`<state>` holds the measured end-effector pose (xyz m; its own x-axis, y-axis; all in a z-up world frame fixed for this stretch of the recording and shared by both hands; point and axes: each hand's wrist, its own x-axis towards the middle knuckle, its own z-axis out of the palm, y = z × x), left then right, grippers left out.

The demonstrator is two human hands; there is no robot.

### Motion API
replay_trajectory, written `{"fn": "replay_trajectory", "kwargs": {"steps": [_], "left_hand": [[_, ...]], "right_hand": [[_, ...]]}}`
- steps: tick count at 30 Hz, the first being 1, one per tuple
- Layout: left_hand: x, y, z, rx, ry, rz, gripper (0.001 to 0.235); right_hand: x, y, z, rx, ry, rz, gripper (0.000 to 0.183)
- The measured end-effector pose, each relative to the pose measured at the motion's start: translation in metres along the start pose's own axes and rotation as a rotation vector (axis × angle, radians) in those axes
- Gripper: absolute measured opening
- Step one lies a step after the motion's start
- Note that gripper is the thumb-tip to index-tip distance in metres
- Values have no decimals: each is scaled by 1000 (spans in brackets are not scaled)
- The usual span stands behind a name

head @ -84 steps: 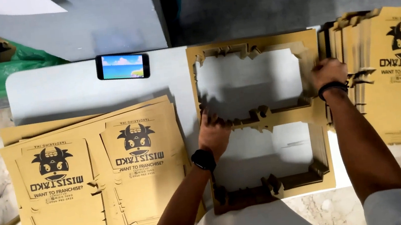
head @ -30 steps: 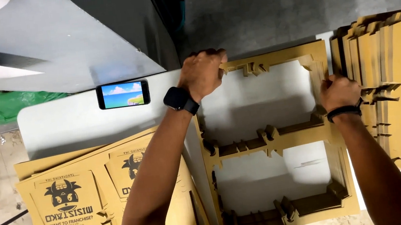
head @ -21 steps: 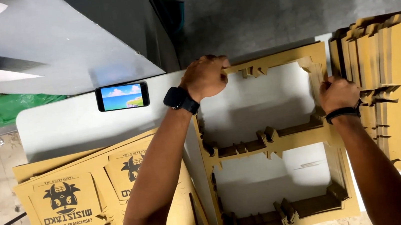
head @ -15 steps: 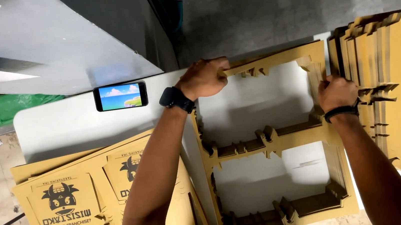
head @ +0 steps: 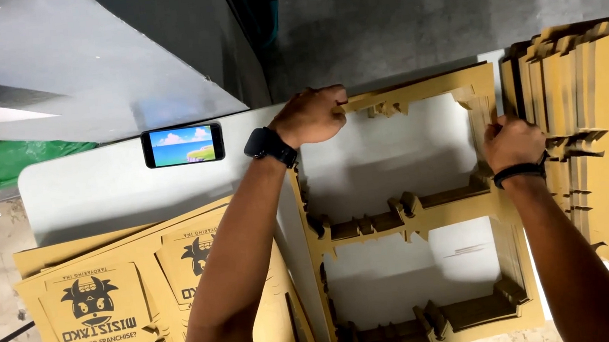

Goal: Separating die-cut cardboard frames from waste material and stacking the finished frames on a table.

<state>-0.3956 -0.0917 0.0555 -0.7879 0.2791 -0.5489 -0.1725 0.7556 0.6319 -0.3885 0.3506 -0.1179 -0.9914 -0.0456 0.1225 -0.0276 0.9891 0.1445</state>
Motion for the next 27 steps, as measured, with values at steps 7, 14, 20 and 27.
{"fn": "replay_trajectory", "kwargs": {"steps": [7, 14, 20, 27], "left_hand": [[-1, 5, -7, -53, -92, -32, 16], [-15, 17, -19, -188, -209, 2, 16], [17, -27, 17, 263, 278, 194, 26], [31, -72, 44, 540, 371, 66, 52]], "right_hand": [[3, 1, 5, -54, -53, 18, 13], [1, 2, 7, -44, -17, 12, 13], [0, -1, -4, -8, -8, 4, 13], [-1, 3, 8, 9, 54, 9, 9]]}}
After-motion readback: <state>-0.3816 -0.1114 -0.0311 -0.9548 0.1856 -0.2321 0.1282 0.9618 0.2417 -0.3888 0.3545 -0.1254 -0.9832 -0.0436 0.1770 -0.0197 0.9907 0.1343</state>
